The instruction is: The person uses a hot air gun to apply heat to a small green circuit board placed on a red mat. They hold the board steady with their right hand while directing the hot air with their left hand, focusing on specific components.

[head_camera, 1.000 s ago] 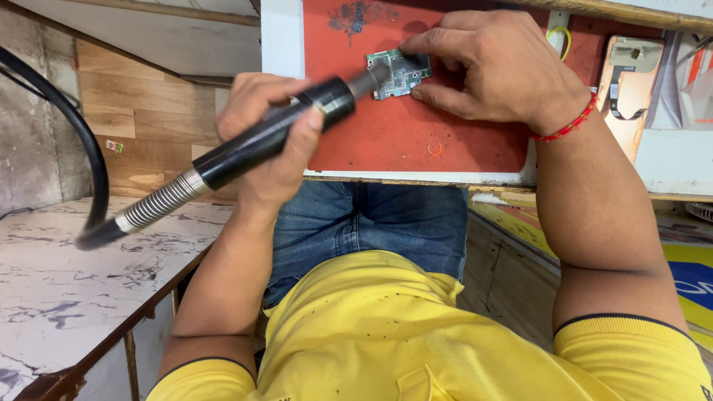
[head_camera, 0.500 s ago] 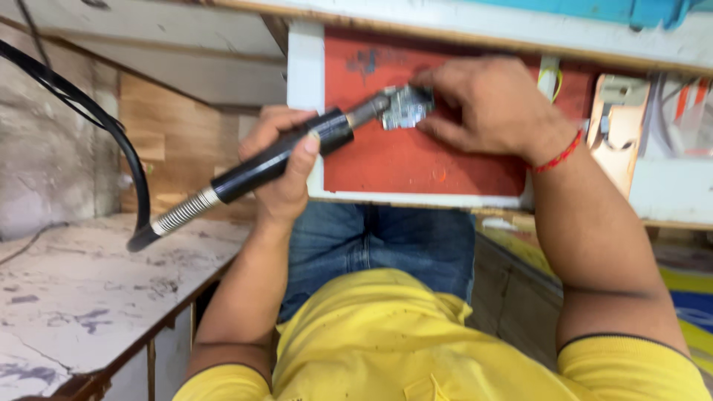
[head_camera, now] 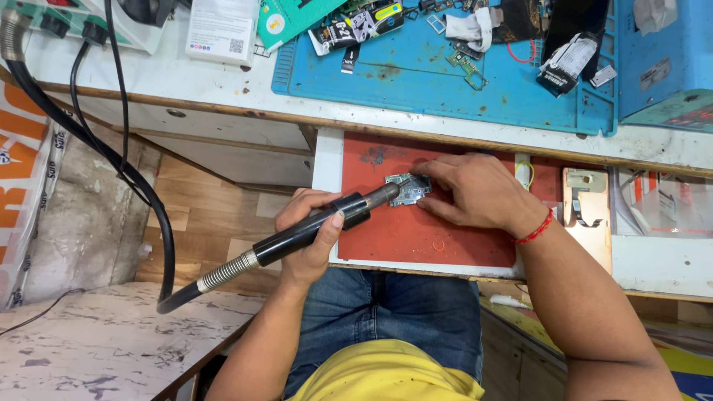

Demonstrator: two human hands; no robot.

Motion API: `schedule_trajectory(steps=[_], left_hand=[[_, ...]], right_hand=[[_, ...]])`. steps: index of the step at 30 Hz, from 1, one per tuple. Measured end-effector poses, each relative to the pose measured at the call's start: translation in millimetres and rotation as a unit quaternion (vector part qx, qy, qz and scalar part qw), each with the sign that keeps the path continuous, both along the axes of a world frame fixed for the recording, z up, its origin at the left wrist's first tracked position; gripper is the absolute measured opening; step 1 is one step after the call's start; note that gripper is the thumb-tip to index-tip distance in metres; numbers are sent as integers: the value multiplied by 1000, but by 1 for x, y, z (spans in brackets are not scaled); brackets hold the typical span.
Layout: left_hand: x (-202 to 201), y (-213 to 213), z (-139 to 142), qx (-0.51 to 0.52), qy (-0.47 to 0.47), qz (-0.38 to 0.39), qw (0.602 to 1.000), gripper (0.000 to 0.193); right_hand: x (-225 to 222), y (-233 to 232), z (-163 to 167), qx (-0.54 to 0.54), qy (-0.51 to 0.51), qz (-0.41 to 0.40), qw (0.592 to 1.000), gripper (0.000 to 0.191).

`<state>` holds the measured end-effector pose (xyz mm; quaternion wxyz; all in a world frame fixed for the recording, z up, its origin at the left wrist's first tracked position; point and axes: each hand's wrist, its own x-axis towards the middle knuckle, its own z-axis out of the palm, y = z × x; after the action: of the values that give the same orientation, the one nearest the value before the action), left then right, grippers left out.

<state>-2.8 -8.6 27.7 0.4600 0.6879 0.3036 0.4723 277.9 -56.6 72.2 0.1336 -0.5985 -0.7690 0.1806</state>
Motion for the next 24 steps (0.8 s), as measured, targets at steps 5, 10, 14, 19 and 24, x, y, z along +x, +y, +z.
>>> schedule_trajectory(steps=[5, 10, 14, 19, 24], left_hand=[[0, 1, 0, -2, -9, -2, 1000, 31], [-1, 4, 0, 56, 22, -53, 997, 30], [2, 4, -1, 67, 38, -14, 997, 33], [0, 6, -1, 73, 35, -100, 992, 34], [1, 6, -6, 72, 2, -89, 993, 32]], right_hand=[[0, 0, 0, 13, 1, 3, 1000, 47], [0, 0, -1, 22, 4, 4, 1000, 48], [2, -1, -1, 8, -10, 6, 1000, 48], [1, -2, 1, 15, -6, 9, 1000, 47], [0, -1, 0, 14, -8, 4, 1000, 48]])
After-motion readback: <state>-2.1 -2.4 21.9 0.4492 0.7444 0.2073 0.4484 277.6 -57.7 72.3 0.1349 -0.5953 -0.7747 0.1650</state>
